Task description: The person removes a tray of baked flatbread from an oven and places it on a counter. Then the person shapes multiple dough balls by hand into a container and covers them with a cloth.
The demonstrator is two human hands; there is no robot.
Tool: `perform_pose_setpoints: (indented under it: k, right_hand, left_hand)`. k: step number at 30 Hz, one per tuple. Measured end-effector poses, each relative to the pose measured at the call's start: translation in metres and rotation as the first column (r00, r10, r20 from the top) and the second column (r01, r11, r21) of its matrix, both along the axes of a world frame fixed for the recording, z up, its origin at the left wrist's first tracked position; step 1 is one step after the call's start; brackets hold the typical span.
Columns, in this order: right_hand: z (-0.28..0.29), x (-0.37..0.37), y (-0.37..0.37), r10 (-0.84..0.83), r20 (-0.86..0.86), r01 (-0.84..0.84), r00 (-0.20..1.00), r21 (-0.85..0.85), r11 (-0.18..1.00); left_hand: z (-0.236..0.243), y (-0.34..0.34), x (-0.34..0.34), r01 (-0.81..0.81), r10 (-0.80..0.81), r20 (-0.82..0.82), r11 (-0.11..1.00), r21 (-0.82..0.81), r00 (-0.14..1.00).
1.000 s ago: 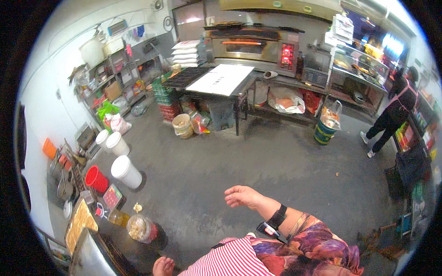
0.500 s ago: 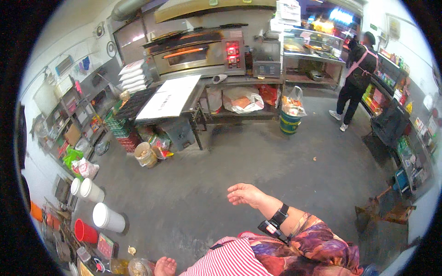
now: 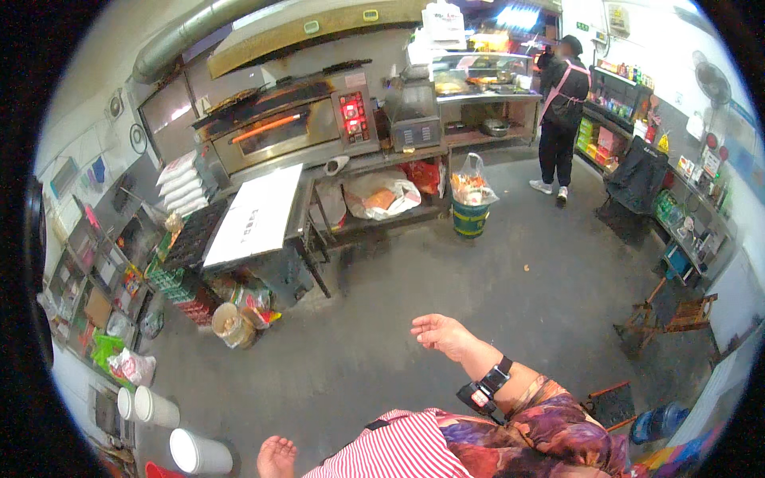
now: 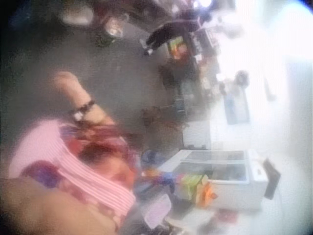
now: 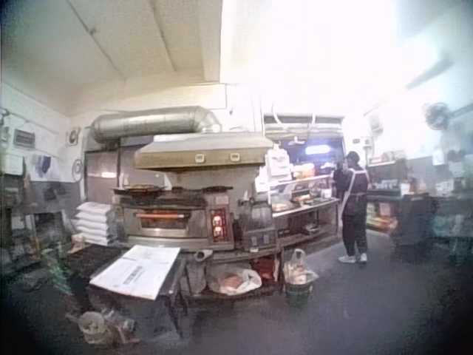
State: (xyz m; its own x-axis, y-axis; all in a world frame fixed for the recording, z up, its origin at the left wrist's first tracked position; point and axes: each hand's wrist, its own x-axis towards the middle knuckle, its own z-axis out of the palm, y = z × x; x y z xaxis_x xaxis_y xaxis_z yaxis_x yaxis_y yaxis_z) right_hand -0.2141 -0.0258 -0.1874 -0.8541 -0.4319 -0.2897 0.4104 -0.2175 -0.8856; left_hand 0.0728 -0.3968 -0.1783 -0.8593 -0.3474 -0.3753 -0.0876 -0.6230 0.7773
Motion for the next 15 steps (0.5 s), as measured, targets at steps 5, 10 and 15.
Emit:
perform_pose_setpoints:
  k: [5, 10, 15]
  right_hand:
    - [0.008, -0.014, -0.043, -0.077, -0.034, 0.075, 0.996, -0.047, 0.996]
    - [0.005, -0.019, -0.048, -0.153, 0.064, 0.162, 0.986, -0.155, 0.975]
    - [0.005, -0.044, -0.018, -0.256, 0.048, 0.261, 0.965, -0.179, 0.949]
  left_hand:
    - [0.004, -0.062, -0.039, 0.013, -0.013, -0.048, 1.0, -0.004, 0.999]
    - [-0.011, -0.09, -0.076, -0.064, 0.066, -0.037, 0.996, 0.057, 0.997]
    - [-0.026, -0.079, -0.094, 0.051, -0.041, -0.089, 0.993, 0.11, 0.995]
